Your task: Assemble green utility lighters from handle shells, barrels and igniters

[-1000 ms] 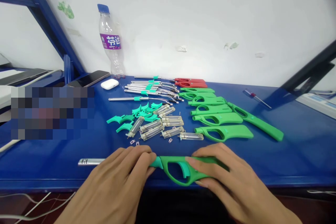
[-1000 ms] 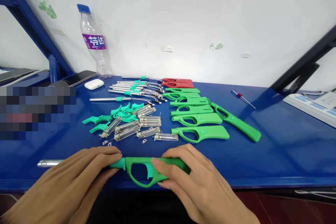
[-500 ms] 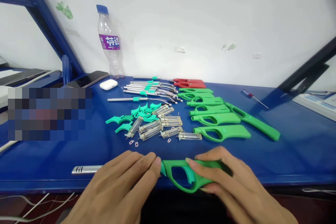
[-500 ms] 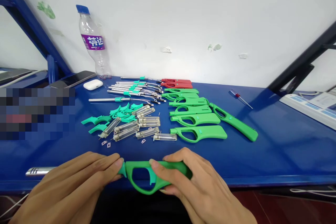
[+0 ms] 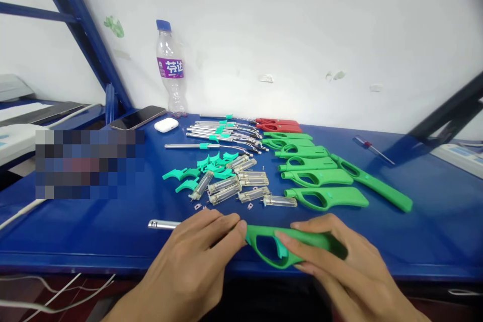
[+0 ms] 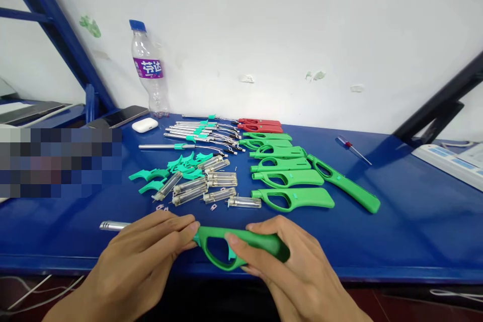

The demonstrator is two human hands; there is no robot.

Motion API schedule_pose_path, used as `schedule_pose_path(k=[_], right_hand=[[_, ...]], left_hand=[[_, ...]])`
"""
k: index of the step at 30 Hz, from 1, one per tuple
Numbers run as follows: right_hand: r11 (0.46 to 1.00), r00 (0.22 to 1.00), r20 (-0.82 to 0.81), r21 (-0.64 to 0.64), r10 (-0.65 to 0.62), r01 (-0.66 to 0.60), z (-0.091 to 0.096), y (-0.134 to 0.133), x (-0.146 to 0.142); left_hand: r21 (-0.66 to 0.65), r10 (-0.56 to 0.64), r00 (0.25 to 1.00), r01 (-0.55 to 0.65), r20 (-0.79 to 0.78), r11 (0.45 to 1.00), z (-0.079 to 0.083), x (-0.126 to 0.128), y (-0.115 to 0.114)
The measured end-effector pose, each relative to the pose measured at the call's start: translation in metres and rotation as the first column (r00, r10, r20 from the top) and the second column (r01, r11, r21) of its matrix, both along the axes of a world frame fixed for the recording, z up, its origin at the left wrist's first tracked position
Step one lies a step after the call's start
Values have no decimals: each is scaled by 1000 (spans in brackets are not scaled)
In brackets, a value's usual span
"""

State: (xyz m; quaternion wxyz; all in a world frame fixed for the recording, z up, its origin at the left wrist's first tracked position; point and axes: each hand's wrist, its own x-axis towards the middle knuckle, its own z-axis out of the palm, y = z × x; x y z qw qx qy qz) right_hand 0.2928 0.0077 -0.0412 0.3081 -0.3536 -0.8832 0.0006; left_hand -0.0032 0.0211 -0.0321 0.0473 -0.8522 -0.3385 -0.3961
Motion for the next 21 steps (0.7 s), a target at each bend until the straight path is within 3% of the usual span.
schedule_pose_path(k=[9, 15, 17, 21], right_hand=[[978, 938, -339, -209, -68, -5, 17, 1, -4], [966, 908, -400, -257, -124, 18, 25, 7, -6], [962, 900, -411, -271, -145, 31, 27, 9, -7], [950, 904, -385, -306, -184, 63, 26, 11, -9]], left_hand=[[-54, 98, 994, -96, 43, 994, -12, -6, -3], [-52, 181, 971, -191, -160, 980, -19, -10, -7], [-80, 148, 968, -167, -201, 983, -17, -9, -8], [-14, 77, 982, -80, -172, 997, -9, -2, -6]])
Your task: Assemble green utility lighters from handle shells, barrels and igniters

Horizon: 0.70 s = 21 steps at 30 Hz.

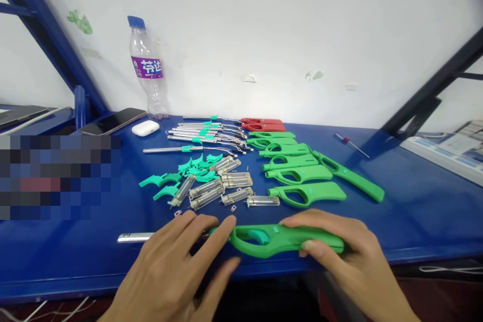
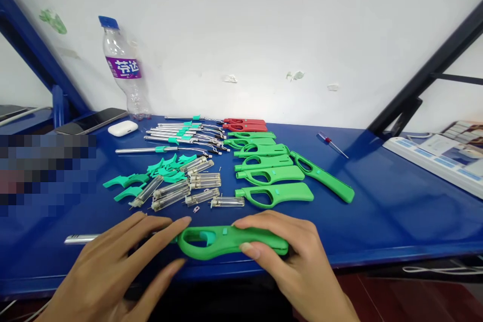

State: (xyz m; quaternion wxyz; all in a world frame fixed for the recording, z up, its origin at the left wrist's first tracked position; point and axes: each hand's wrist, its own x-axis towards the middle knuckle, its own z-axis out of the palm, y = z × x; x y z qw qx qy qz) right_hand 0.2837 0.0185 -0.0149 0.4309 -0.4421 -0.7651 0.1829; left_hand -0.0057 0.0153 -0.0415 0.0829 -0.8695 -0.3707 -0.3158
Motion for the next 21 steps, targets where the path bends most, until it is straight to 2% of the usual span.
schedule_pose_path(k=[6, 13, 17, 21], right_hand=[[994, 994, 43, 23, 104, -105, -4, 1, -3], [984, 982, 183, 157, 55, -84, -4, -2, -2], [983, 980, 193, 169, 42, -76, -4, -3, -2], [987, 984, 175, 153, 30, -57, -6, -3, -3]], left_hand=[[18, 29, 999, -30, 22, 999, 10, 7, 7], [4, -2, 998, 2, 55, 1000, 8, 6, 8], [0, 31, 998, -31, 63, 1000, 4, 6, 4], [26, 41, 999, -41, -13, 999, 5, 5, 3]])
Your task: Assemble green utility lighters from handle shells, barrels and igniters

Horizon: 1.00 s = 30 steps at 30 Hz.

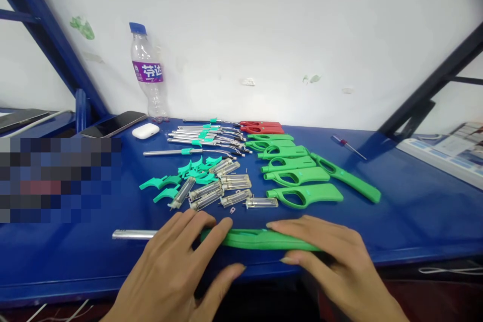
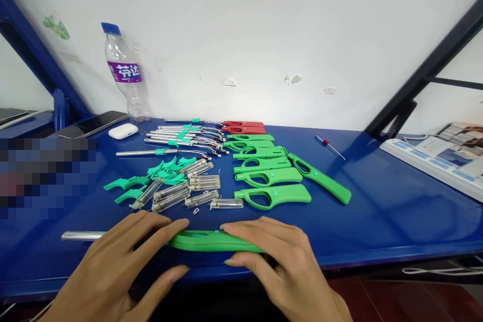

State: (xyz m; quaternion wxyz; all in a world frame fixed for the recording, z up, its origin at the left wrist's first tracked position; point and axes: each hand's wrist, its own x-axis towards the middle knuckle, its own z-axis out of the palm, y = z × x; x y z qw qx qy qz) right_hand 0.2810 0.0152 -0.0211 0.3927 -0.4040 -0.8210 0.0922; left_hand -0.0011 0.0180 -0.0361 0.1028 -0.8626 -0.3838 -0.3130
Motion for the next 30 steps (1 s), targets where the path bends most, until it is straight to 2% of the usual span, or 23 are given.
schedule_pose_path(k=[4, 9, 14, 19, 27, 30], right_hand=[[996, 997, -6, -39, 75, -75, -1, 1, -3], [988, 988, 27, -9, 154, -154, -1, 3, -7], [992, 988, 99, 8, 122, -124, -1, 3, -9], [997, 992, 107, 38, 70, -74, 3, 2, -10], [996, 1000, 24, 92, -21, 18, -3, 2, -8], [993, 999, -45, 117, -20, 25, -5, -1, -1]], left_hand=[[41, -80, 997, 80, -16, 996, 5, 2, 3], [54, -126, 990, 129, -56, 990, 8, 3, 5], [58, -137, 990, 138, -23, 989, 12, 5, 5], [86, -130, 990, 134, -47, 987, 9, 3, 7], [76, -134, 990, 137, -46, 988, 9, 5, 5], [79, -106, 992, 111, -69, 991, 4, 4, 5]])
